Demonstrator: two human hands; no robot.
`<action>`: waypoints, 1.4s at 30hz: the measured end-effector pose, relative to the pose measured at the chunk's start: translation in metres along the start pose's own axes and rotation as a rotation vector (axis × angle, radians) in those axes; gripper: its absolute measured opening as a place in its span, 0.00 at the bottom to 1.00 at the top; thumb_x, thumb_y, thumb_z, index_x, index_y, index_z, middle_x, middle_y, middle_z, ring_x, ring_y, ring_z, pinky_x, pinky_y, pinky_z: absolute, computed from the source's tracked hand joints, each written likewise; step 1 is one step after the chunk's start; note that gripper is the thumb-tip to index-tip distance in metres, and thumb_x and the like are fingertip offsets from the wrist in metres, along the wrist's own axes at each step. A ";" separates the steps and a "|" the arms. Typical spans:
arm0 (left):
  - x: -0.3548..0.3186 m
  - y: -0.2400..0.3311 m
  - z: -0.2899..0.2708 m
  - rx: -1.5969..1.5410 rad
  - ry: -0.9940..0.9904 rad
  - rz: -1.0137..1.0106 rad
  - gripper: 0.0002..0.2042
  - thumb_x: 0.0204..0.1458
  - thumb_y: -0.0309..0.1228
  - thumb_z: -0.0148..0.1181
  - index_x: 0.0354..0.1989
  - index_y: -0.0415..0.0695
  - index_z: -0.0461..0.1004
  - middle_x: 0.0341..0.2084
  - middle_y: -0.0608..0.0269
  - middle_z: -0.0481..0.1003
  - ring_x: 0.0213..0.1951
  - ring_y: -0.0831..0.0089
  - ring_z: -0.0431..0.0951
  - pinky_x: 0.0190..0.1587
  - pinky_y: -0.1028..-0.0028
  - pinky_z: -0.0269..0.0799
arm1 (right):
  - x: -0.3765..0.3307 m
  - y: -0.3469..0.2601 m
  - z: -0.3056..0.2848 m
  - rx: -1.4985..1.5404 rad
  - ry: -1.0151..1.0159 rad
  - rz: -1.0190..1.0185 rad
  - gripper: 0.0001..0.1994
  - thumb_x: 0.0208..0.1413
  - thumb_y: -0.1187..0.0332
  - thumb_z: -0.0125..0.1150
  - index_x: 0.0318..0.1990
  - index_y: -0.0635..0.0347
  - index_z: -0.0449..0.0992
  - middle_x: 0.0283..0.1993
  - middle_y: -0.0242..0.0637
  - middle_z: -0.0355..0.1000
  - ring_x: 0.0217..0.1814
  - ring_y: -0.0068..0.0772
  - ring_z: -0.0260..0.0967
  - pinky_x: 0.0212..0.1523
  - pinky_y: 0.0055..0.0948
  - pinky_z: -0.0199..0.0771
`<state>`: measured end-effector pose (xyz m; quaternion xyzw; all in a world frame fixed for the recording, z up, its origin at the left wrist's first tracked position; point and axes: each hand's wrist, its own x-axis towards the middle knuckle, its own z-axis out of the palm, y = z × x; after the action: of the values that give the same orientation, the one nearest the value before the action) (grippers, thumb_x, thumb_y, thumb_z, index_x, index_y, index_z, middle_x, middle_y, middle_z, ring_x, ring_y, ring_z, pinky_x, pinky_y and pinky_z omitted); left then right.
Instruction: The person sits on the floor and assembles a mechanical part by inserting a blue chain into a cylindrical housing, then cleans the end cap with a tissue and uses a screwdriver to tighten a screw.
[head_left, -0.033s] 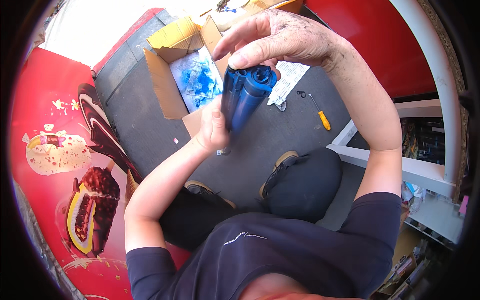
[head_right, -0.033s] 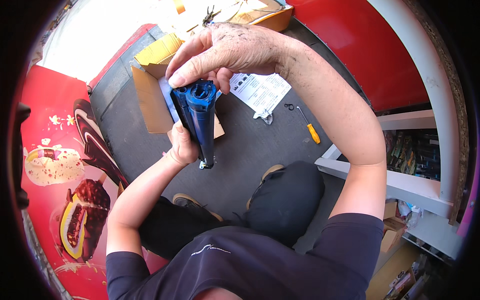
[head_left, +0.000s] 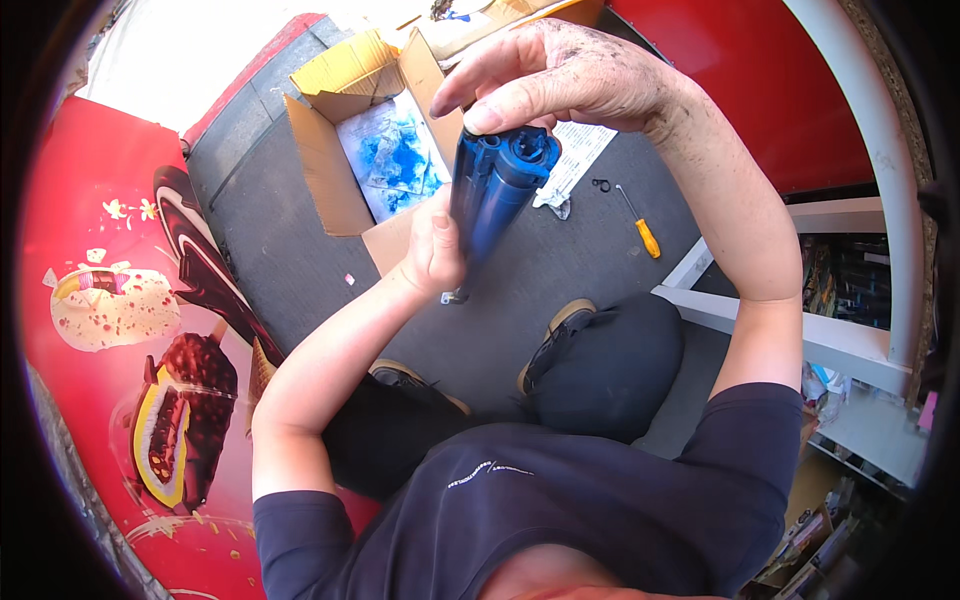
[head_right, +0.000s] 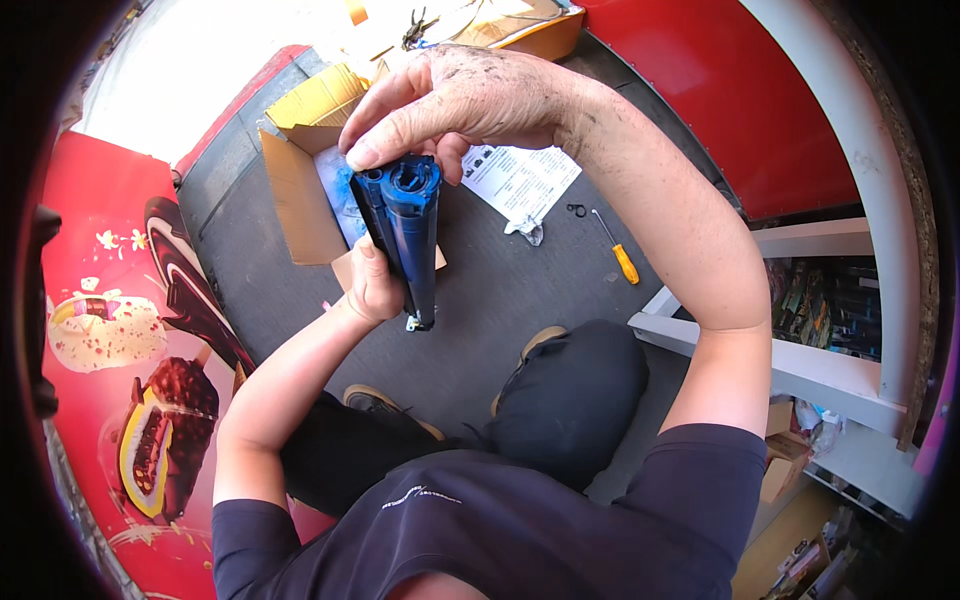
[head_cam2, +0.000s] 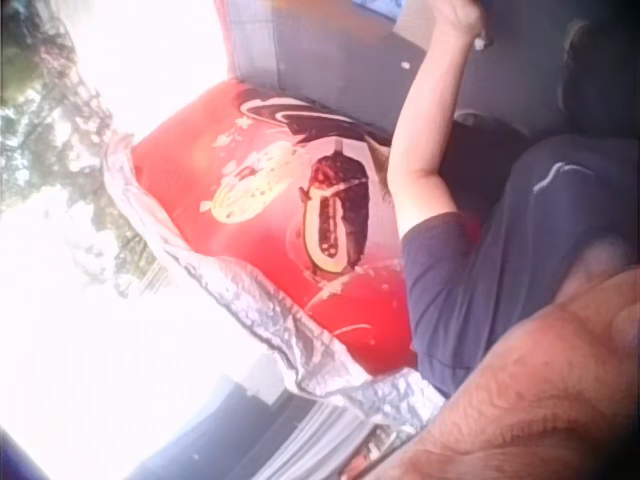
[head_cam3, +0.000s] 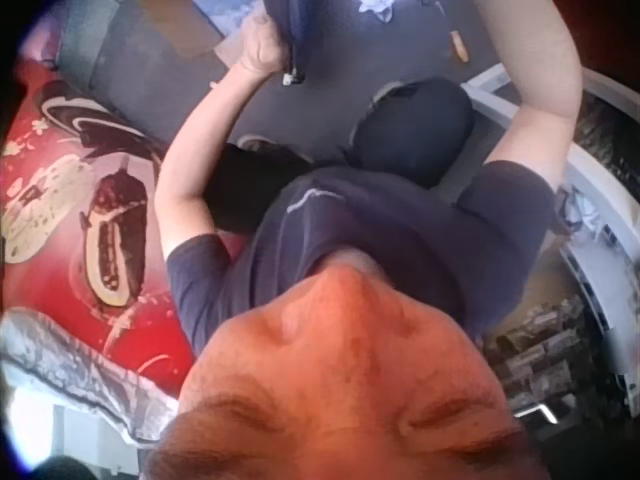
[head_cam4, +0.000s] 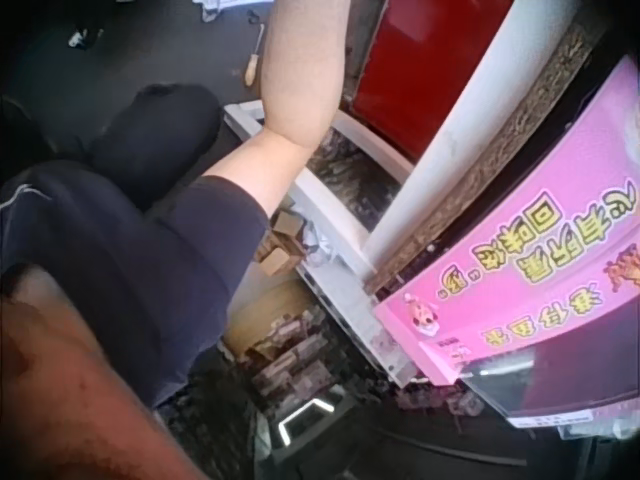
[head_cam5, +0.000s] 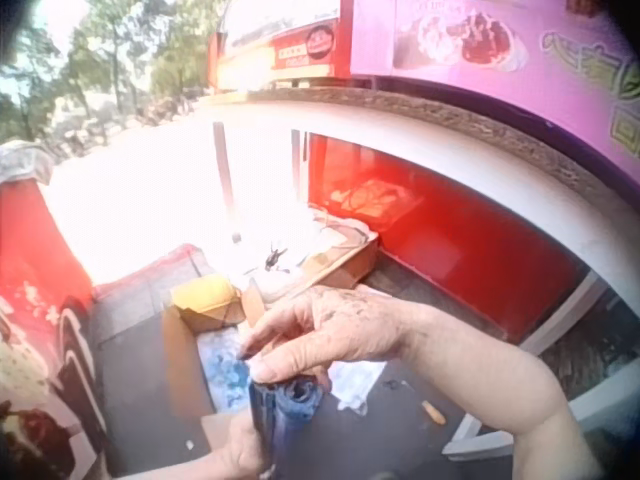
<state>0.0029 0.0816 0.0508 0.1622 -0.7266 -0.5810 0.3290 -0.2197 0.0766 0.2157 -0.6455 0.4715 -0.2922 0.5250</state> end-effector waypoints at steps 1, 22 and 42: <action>0.007 -0.008 0.009 -0.028 -0.018 0.009 0.42 0.63 0.65 0.24 0.48 0.34 0.74 0.32 0.54 0.78 0.35 0.62 0.79 0.42 0.67 0.73 | -0.004 0.007 -0.005 0.061 -0.006 0.046 0.27 0.50 0.50 0.73 0.54 0.56 0.80 0.43 0.38 0.78 0.36 0.24 0.75 0.35 0.20 0.77; 0.055 -0.068 0.077 -0.120 0.161 0.246 0.40 0.62 0.66 0.35 0.54 0.34 0.69 0.47 0.51 0.75 0.51 0.63 0.77 0.54 0.66 0.73 | -0.043 0.093 -0.019 0.414 0.025 0.176 0.25 0.55 0.51 0.72 0.54 0.59 0.79 0.36 0.28 0.76 0.40 0.17 0.73 0.40 0.18 0.75; 0.061 -0.027 0.049 0.020 0.239 0.257 0.38 0.59 0.69 0.39 0.41 0.38 0.71 0.32 0.56 0.74 0.34 0.67 0.72 0.42 0.68 0.68 | -0.108 0.468 -0.041 -0.878 0.215 0.825 0.11 0.44 0.71 0.65 0.38 0.57 0.82 0.44 0.46 0.80 0.49 0.48 0.78 0.50 0.41 0.78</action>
<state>-0.0780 0.0728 0.0377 0.1392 -0.7029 -0.5033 0.4829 -0.4383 0.1569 -0.2061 -0.5326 0.8093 0.0932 0.2294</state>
